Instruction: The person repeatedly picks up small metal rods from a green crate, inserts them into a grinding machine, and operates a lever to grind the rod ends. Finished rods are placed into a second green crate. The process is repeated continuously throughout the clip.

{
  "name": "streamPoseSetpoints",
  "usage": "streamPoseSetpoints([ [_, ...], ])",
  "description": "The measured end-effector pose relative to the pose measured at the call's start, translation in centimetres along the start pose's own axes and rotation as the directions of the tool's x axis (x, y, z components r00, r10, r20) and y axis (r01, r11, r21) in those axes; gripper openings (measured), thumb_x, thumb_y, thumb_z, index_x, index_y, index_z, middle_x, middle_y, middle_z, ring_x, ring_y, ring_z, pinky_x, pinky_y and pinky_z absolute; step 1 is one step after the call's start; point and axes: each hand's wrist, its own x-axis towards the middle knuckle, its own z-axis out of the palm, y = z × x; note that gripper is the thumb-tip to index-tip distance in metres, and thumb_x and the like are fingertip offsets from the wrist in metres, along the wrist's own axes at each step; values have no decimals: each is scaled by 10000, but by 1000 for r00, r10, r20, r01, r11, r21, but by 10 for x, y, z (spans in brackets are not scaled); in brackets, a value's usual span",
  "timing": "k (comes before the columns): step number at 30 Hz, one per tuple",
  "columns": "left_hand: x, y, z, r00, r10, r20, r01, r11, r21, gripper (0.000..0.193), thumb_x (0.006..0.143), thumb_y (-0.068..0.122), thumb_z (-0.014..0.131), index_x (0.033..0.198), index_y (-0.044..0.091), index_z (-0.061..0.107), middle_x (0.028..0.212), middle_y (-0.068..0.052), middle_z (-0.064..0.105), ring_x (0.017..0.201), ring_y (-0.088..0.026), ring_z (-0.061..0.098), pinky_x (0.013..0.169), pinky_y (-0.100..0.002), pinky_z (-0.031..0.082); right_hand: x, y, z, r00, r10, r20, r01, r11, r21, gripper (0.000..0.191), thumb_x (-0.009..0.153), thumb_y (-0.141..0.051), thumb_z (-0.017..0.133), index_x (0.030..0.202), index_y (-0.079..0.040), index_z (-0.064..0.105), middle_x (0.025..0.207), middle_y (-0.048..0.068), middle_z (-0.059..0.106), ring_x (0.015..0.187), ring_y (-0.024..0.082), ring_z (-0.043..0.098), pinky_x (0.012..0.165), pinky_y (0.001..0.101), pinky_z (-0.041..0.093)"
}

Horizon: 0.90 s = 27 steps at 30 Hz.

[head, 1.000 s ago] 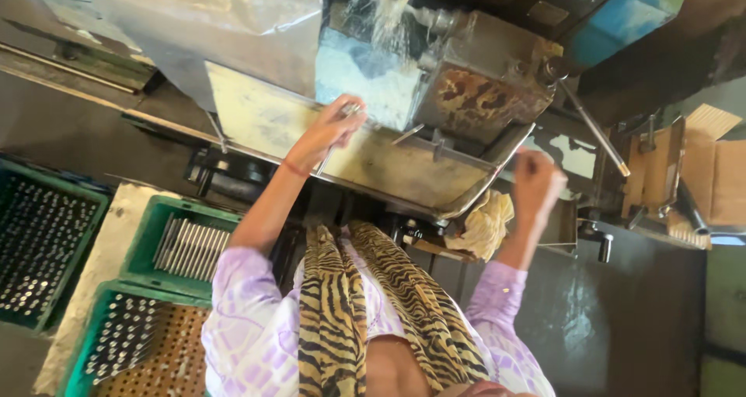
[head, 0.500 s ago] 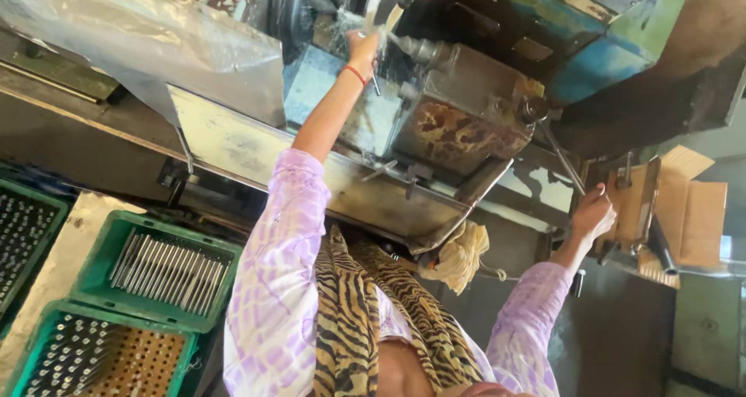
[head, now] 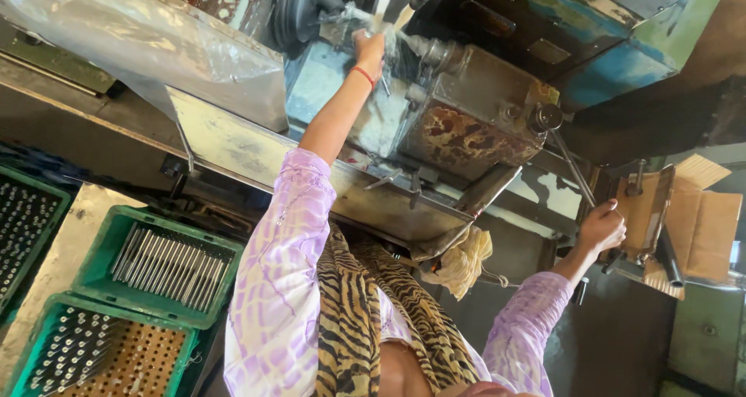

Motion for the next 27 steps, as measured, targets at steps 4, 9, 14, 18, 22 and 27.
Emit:
streamPoseSetpoints([
  [4, 4, -4, 0, 1000, 8, 8, -8, 1000, 1, 485, 850, 170, 668, 1286, 66, 484, 875, -52, 555, 575, -147, 513, 410, -332, 378, -1, 0, 1, 1000, 23, -1, -23, 1000, 9, 671, 1166, -407, 490, 695, 38, 668, 694, 285, 634, 648, 512, 629, 626, 619, 477],
  [9, 6, -6, -2, 997, -48, 53, 52, 997, -62, 507, 833, 142, 599, 1311, 207, 443, 851, -17, 582, 565, -125, 518, 434, -311, 385, -1, -1, 2, 996, 90, -4, -90, 995, 33, 624, 1125, -390, 514, 688, 25, 678, 677, 262, 647, 628, 487, 642, 615, 604, 491],
  [14, 8, -3, -2, 996, -36, 75, 46, 990, -135, 478, 841, 103, 584, 1295, 163, 445, 807, -60, 569, 521, -137, 510, 387, -317, 376, 0, -2, 0, 995, 99, 24, -100, 994, 34, 679, 1157, -405, 503, 649, 20, 648, 655, 238, 647, 602, 452, 657, 621, 581, 499],
  [18, 9, -1, -1, 995, 52, 85, -25, 956, -292, 534, 832, 57, 586, 1326, 178, 421, 811, -62, 577, 517, -140, 497, 390, -323, 384, 0, -4, 0, 996, 59, -72, -59, 998, -1, 639, 1136, -394, 533, 644, -6, 662, 645, 212, 658, 581, 446, 653, 573, 572, 491],
  [22, 11, 2, -4, 998, 35, 53, -23, 979, -204, 495, 863, 71, 659, 1312, 154, 466, 827, -86, 606, 514, -157, 520, 394, -325, 397, 0, -7, -1, 993, 116, -20, -115, 993, 27, 615, 1119, -376, 529, 652, 4, 659, 642, 219, 651, 593, 438, 662, 598, 568, 501],
  [27, 14, 3, -9, 992, -24, 128, 49, 979, -199, 528, 862, 87, 611, 1353, 226, 476, 884, -50, 605, 595, -137, 530, 467, -332, 452, 1, -9, -1, 991, 131, -24, -131, 991, 24, 602, 1111, -373, 541, 668, 13, 669, 652, 233, 651, 608, 454, 661, 604, 579, 499],
])
